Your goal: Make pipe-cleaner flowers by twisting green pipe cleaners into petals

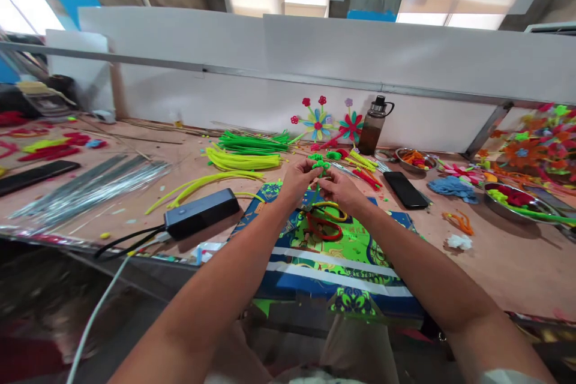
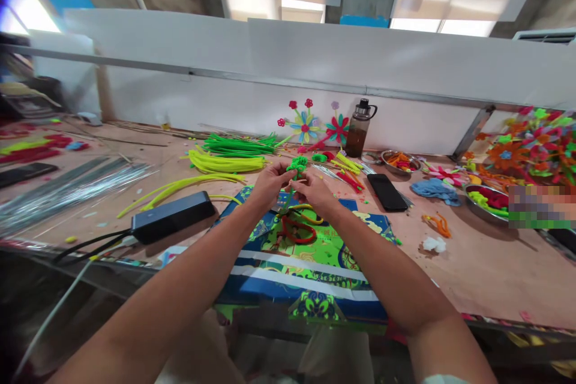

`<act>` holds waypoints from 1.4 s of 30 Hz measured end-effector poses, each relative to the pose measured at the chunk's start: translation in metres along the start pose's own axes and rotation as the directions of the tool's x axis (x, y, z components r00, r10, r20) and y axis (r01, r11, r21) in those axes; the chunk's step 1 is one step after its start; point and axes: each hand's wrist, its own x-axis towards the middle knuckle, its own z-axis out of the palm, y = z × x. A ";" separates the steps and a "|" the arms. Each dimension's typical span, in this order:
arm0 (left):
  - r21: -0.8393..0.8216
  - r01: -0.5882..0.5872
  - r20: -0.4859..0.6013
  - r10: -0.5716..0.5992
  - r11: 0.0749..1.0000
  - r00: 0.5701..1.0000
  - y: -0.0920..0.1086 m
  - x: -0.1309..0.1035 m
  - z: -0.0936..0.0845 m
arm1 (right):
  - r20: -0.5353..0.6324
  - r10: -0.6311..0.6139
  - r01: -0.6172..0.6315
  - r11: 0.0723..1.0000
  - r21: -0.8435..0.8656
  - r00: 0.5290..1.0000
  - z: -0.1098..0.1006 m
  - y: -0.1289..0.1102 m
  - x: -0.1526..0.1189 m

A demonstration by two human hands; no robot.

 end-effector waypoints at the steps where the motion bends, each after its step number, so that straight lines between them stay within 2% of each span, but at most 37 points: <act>1: 0.030 -0.026 0.002 0.026 0.999 1.000 0.001 0.000 0.001 | -0.003 0.000 0.000 1.000 -0.009 1.000 0.002 -0.001 -0.001; 6: 0.164 -0.097 -0.024 0.102 0.982 0.994 0.006 -0.002 0.002 | -0.041 0.006 -0.012 0.990 -0.140 0.999 -0.004 -0.010 -0.004; 9: 0.179 -0.078 -0.019 0.082 0.981 0.996 0.009 -0.003 0.002 | -0.091 -0.088 0.060 0.960 -0.274 0.992 -0.011 -0.014 -0.004; 13: 0.008 0.052 0.042 -0.052 0.999 0.998 0.012 -0.005 0.001 | -0.155 -0.304 0.173 0.816 -0.551 0.940 -0.016 -0.018 -0.004; 17: -0.137 0.232 0.073 -0.223 0.963 0.972 0.017 -0.006 0.000 | -0.109 -0.413 0.230 0.687 -0.690 0.904 -0.016 -0.022 -0.007; 19: -0.167 0.275 0.091 -0.263 0.947 0.960 0.019 -0.006 -0.001 | -0.089 -0.418 0.250 0.686 -0.683 0.904 -0.015 -0.023 -0.008; 22: -0.211 0.295 0.079 -0.284 0.932 0.955 0.021 -0.005 -0.002 | -0.040 -0.353 0.274 0.790 -0.548 0.935 -0.017 -0.025 -0.008; 26: -0.272 0.321 0.054 -0.319 0.907 0.946 0.023 -0.005 -0.002 | 0.137 -0.232 0.266 0.905 -0.332 0.963 -0.025 -0.030 -0.007; 30: -0.266 0.334 0.093 -0.321 0.904 0.943 0.022 -0.005 -0.001 | 0.237 -0.240 0.301 0.915 -0.270 0.941 -0.031 -0.032 -0.006; 34: -0.237 0.340 0.125 -0.319 0.910 0.940 0.020 -0.007 -0.001 | 0.214 -0.250 0.301 0.918 -0.257 0.944 -0.035 -0.029 -0.003; 38: -0.232 0.324 0.124 -0.303 0.917 0.945 0.019 -0.008 0.000 | 0.235 -0.187 0.248 0.932 -0.264 0.954 -0.038 -0.026 -0.002; 42: -0.211 0.317 0.128 -0.296 0.925 0.947 0.017 -0.008 0.001 | 0.229 -0.188 0.258 0.910 -0.326 0.955 -0.038 -0.028 -0.002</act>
